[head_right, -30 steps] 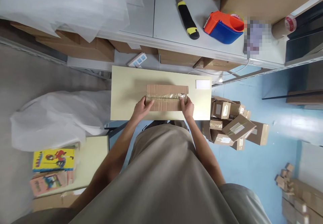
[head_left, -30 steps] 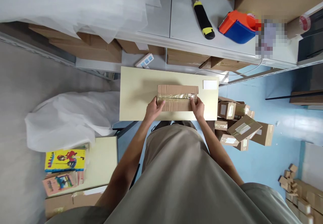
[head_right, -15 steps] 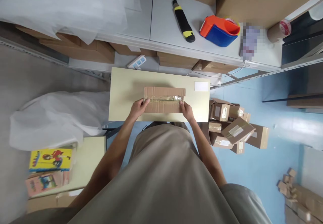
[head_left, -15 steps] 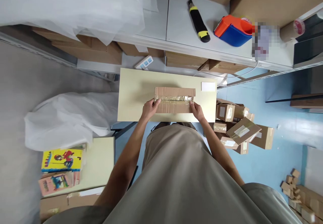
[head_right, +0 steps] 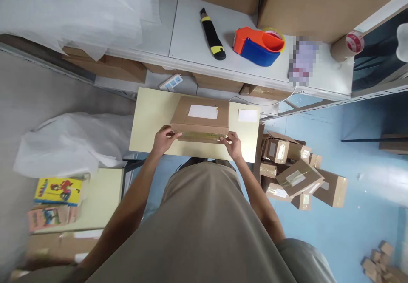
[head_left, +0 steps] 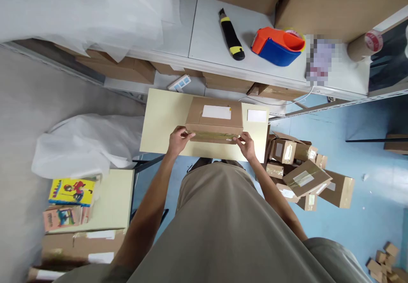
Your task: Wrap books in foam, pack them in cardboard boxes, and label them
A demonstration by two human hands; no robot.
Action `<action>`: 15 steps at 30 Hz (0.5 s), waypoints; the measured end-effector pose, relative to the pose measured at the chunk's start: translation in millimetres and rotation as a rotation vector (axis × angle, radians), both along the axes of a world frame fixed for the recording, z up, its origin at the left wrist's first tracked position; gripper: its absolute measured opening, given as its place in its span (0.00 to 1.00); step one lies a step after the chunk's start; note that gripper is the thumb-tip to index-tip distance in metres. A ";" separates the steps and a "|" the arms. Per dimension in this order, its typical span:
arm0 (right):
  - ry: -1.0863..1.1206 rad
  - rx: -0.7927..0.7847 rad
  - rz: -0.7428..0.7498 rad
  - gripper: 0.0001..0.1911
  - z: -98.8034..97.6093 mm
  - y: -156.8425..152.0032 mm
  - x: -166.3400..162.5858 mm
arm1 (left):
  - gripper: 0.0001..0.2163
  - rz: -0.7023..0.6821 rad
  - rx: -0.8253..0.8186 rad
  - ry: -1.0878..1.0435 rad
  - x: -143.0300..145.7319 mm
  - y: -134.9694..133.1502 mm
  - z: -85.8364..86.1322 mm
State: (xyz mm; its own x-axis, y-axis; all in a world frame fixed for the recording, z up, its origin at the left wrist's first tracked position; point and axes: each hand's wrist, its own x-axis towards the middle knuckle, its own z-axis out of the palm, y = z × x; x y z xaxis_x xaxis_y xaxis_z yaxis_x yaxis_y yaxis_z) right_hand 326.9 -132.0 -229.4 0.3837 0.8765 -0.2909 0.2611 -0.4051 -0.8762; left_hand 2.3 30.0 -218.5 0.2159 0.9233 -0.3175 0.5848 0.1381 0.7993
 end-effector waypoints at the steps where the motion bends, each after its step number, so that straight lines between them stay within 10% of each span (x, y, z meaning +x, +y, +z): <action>1: 0.026 -0.010 0.011 0.33 -8.2 -1.5 2.0 | 0.16 0.031 -0.027 0.007 4.2 -5.1 -2.3; 8: 0.163 -0.093 0.141 0.25 -48.8 -16.7 9.0 | 0.15 0.222 -0.177 0.191 10.1 -37.1 -17.5; 15: 0.051 -0.074 -0.015 0.30 -65.9 -19.4 93.0 | 0.26 0.419 0.170 0.258 38.0 -47.5 11.6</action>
